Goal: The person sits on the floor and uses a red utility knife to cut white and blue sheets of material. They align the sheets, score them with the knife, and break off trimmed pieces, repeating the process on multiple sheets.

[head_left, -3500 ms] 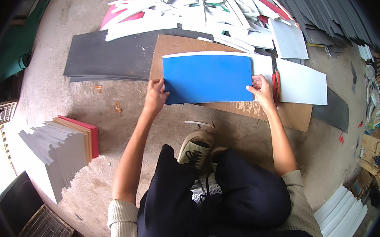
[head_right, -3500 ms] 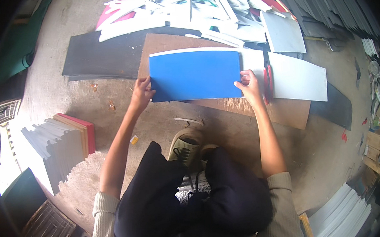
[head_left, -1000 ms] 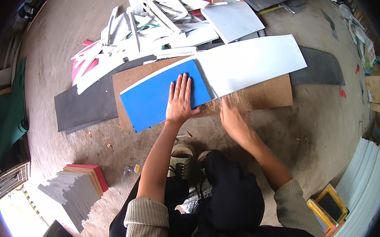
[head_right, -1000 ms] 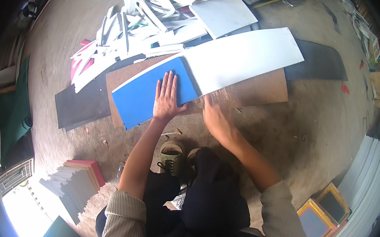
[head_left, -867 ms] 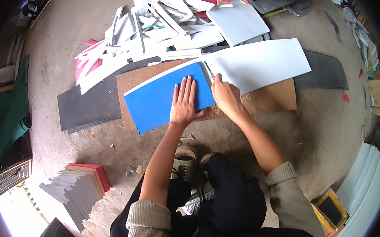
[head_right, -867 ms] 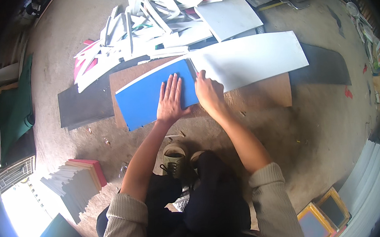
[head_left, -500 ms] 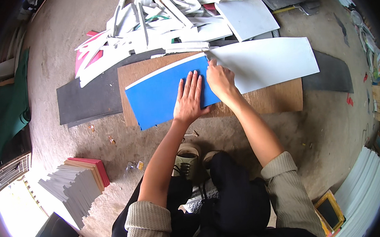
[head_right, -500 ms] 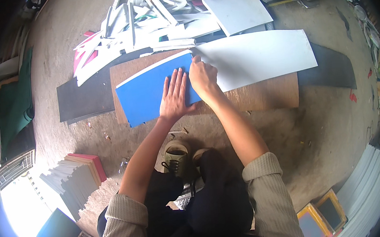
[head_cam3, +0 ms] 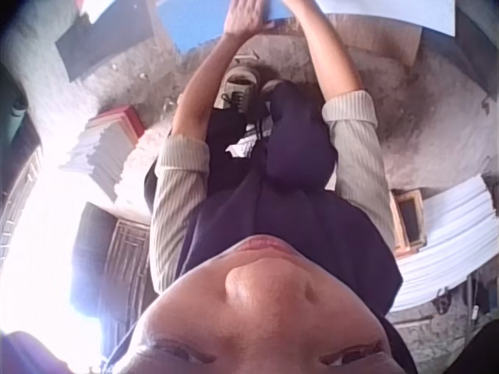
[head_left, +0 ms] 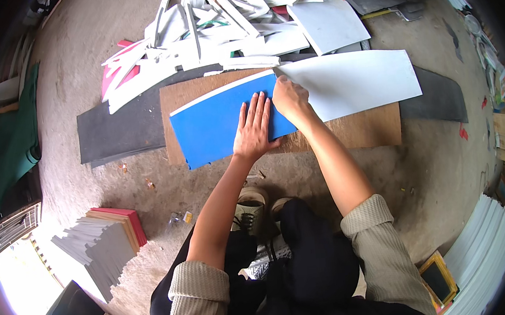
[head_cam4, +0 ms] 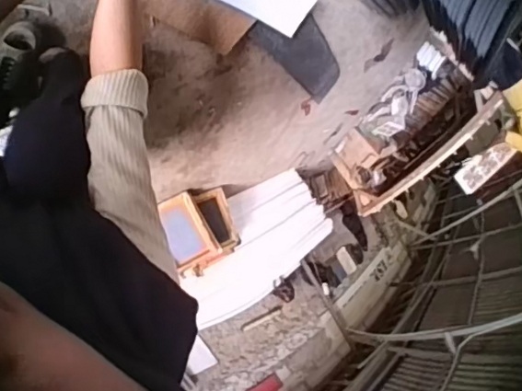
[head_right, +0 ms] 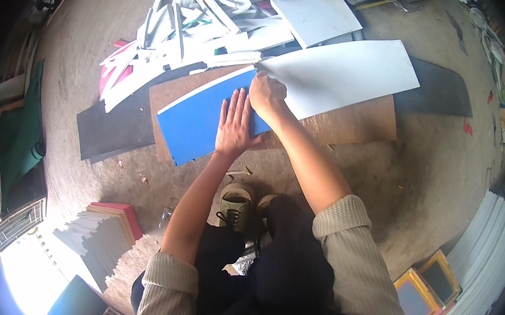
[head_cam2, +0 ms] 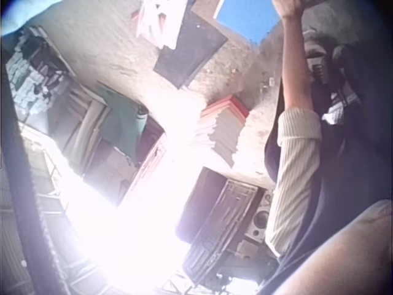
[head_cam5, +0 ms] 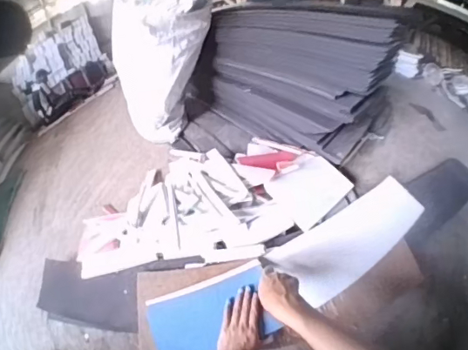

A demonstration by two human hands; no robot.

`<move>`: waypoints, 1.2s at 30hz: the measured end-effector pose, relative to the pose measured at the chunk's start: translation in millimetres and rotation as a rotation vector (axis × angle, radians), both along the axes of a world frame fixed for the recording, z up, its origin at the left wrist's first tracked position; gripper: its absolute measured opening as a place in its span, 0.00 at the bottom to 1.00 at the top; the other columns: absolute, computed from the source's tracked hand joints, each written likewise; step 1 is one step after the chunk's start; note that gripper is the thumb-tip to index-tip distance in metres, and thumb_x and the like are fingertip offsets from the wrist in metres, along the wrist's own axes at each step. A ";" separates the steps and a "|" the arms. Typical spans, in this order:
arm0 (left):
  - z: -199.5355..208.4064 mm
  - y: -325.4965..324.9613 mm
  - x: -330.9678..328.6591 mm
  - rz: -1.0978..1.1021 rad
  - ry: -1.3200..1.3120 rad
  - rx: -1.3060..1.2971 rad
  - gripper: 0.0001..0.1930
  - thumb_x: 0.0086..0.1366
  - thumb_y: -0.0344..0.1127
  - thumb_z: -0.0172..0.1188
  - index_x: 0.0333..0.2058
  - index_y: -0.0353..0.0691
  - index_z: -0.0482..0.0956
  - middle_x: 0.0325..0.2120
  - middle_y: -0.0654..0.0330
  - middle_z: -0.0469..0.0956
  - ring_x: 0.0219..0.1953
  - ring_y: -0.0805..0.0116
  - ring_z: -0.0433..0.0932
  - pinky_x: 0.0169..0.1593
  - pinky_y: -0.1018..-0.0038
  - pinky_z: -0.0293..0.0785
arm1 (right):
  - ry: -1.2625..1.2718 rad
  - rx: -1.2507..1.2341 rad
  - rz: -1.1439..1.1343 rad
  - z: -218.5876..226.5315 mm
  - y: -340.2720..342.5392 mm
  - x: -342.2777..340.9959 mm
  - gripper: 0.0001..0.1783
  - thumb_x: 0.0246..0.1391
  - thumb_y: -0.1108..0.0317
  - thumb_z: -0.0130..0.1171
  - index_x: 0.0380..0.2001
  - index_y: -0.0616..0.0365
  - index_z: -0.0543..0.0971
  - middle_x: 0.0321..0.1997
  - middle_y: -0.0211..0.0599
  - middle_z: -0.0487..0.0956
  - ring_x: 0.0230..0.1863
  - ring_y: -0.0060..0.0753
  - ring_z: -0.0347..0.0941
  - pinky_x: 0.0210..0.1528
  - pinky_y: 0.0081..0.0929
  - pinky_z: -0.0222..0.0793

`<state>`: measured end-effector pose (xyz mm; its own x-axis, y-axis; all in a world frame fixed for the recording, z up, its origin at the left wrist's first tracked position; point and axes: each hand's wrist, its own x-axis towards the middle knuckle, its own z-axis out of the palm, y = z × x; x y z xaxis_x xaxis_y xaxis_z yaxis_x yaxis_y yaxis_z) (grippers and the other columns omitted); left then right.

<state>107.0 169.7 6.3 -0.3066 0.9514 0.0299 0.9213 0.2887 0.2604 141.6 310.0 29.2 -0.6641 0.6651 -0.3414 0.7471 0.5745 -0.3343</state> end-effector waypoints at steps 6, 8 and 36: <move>-1.2 -3.2 -1.0 0.002 0.021 -0.016 0.52 0.42 0.57 0.60 0.58 0.33 0.46 0.61 0.51 0.44 0.64 0.59 0.40 0.63 0.60 0.37 | 0.011 -0.045 -0.015 6.9 -36.6 58.6 0.11 0.51 0.68 0.41 0.32 0.66 0.68 0.27 0.56 0.76 0.31 0.53 0.75 0.33 0.43 0.71; -4.6 -7.5 -2.5 0.017 0.040 0.006 0.51 0.43 0.58 0.59 0.58 0.33 0.45 0.61 0.51 0.43 0.64 0.59 0.40 0.63 0.60 0.37 | 0.013 -0.014 0.019 11.3 -57.2 90.2 0.10 0.52 0.68 0.42 0.31 0.65 0.67 0.23 0.55 0.76 0.29 0.54 0.75 0.31 0.43 0.71; -27.5 -74.5 -99.0 0.673 0.265 -0.045 0.33 0.57 0.35 0.46 0.60 0.60 0.46 0.62 0.71 0.43 0.64 0.63 0.38 0.59 0.42 0.32 | 0.218 0.040 -0.187 -16.6 5.9 51.5 0.15 0.58 0.62 0.37 0.39 0.63 0.65 0.15 0.50 0.74 0.22 0.50 0.74 0.23 0.40 0.71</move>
